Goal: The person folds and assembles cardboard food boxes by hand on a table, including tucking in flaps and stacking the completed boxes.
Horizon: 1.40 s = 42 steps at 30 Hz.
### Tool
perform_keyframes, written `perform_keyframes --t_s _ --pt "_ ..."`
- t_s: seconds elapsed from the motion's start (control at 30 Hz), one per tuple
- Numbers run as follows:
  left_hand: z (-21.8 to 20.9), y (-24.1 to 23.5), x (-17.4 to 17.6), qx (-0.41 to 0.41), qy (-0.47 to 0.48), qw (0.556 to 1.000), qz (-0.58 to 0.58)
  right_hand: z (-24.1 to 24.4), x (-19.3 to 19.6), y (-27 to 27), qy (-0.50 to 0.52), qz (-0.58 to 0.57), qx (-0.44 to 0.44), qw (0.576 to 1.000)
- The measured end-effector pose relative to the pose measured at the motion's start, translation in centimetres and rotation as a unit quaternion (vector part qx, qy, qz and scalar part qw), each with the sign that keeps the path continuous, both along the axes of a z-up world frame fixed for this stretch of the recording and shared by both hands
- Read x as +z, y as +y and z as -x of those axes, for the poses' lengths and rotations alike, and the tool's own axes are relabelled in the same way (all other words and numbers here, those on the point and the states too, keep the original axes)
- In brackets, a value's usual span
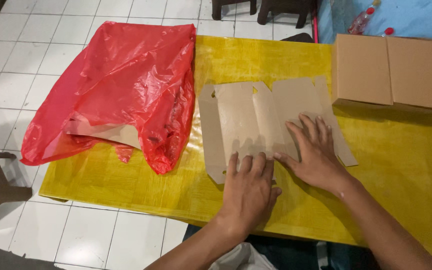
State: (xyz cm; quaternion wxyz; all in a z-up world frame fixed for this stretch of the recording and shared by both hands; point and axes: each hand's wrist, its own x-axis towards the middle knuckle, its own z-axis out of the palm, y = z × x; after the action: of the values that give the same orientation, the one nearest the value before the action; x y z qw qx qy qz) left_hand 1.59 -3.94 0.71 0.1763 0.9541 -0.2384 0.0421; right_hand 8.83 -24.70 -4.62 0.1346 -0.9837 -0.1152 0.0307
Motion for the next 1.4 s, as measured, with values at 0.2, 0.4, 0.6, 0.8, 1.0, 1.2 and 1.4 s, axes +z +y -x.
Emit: perform_keyframes --t_s 0.2,0.4,0.6,0.8,1.0,1.2,1.4 --pt "0.3 -0.6 -0.1 0.019 -0.007 0.999 -0.035 -0.6 -0.1 -0.8 0.067 0.019 0.004 0.998" --pt "0.5 -0.6 -0.2 0.029 0.012 0.999 -0.016 -1.0 -0.3 -2.2 0.089 0.048 0.040 0.994" --pt "0.6 -0.2 0.0 0.024 0.003 1.000 -0.009 -0.8 0.0 -2.5 0.070 0.031 0.054 0.996" --pt "-0.4 1.6 0.2 0.029 0.061 0.998 0.016 2.8 3.7 -4.4 0.031 -0.163 0.029 0.986" --pt "-1.5 1.2 -0.2 0.052 -0.032 0.990 0.126 5.9 5.1 -2.5 0.015 -0.111 0.063 0.992" --pt "-2.7 -0.3 -0.4 0.081 -0.040 0.982 0.166 6.5 5.4 -1.1 0.016 -0.117 0.046 0.992" --pt "-3.9 1.9 -0.3 0.021 0.006 0.983 0.183 6.4 4.5 -1.0 -0.100 -0.083 0.094 0.987"
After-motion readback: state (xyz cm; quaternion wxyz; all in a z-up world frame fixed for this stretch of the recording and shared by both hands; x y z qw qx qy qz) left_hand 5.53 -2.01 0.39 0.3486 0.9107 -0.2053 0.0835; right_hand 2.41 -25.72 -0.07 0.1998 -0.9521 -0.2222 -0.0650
